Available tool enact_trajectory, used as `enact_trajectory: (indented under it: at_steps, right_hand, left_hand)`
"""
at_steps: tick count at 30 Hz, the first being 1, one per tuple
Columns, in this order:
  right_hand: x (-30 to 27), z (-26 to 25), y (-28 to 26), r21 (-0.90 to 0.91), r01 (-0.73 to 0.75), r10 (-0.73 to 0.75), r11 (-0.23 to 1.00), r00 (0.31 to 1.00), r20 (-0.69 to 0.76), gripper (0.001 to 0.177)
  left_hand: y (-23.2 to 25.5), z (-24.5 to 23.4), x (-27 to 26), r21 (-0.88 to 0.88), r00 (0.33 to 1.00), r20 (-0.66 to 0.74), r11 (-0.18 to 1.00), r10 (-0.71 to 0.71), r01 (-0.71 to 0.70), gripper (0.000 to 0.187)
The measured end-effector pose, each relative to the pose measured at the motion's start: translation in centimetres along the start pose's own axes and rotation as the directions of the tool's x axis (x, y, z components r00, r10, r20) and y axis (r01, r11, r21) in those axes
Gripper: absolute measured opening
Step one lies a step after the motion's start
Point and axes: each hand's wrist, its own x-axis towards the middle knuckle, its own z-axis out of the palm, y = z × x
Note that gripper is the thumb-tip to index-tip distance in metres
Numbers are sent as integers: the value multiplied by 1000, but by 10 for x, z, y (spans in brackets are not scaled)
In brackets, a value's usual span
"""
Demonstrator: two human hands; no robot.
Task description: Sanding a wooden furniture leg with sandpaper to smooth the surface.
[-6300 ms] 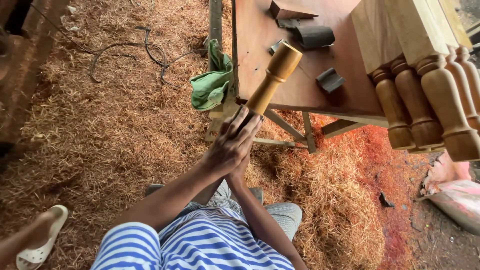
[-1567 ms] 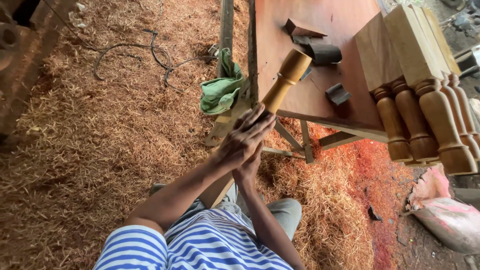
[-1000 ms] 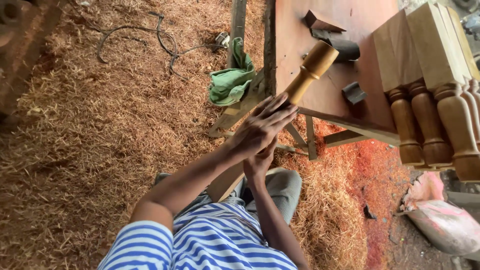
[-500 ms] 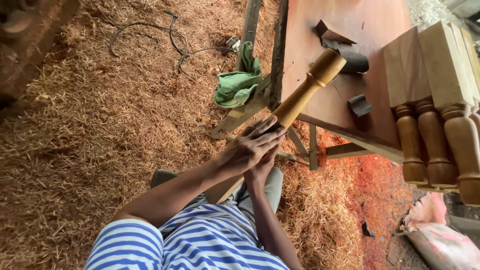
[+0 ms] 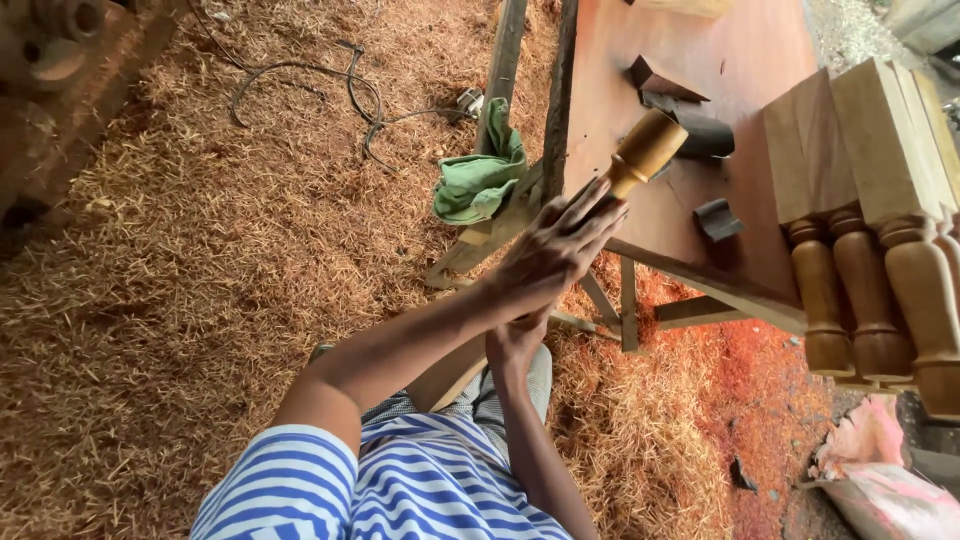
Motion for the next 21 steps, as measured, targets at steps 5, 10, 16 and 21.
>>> enact_trajectory:
  at_steps: [5,10,16,21]
  right_hand:
    - [-4,1,42,-31,76,-75,997,996,46,56]
    - [-6,8,44,-117,-5,12,993,998,60,58]
    - [0,-1,-9,215,98,-95,972,995,-25,96]
    - [2,-3,-30,83,-175,171,981,984,46,106]
  left_hand:
    - [18,-13,-49,-25,999,38,1000,-4,5,57]
    - [16,-23,-28,18,997,61,998,-56,55,61]
    - [3,-12,6,29,998,62,1000,-7,5,59]
    - [8,-22,3,-42,997,68,998,-46,49,58]
